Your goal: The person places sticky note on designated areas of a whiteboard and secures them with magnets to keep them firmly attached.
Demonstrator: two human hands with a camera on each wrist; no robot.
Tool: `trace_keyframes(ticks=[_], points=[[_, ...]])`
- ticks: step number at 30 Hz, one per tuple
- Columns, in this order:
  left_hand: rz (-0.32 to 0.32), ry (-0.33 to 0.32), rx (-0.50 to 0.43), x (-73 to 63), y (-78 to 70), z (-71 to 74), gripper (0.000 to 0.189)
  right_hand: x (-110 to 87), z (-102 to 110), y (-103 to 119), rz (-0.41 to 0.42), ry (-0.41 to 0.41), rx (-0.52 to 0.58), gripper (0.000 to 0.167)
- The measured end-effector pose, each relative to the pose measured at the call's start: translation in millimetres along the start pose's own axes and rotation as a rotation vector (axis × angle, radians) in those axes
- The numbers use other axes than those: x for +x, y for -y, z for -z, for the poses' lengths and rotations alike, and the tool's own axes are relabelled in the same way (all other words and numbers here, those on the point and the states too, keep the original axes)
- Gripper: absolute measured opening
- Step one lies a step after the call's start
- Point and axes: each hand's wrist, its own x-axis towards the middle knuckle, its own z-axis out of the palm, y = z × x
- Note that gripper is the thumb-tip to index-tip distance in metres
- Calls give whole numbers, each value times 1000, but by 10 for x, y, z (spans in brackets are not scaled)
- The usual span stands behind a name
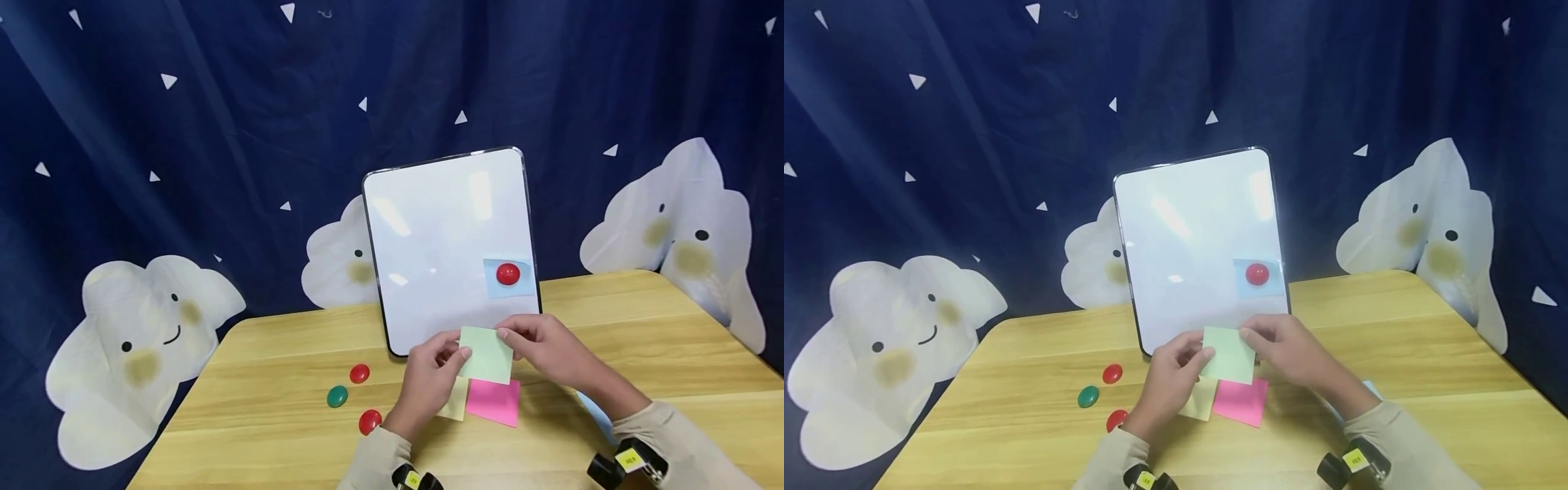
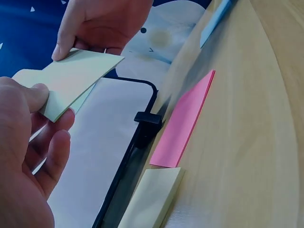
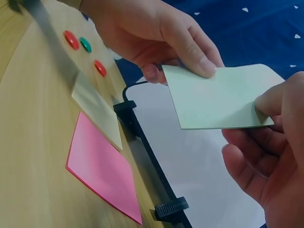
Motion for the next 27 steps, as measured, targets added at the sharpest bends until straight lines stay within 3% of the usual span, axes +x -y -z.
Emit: trace_keyframes(ticks=[8,13,16,22,27], points=[[-10,-41,-47,7,1,-5,40,12,-48,-20,23,-40,21,12],[-54,-41,-29,4,-2,-17,43,14,-85,-39,16,-70,25,10],[-117,-48,50,-6,0,-25,45,23,-121,-55,10,-86,5,11],[-303,-22,337,-26,8,-48,54,32,-186,-71,7,-126,-68,18],[-360,7,359,-24,17,-37,43,27,-179,-61,-5,-129,-100,26]])
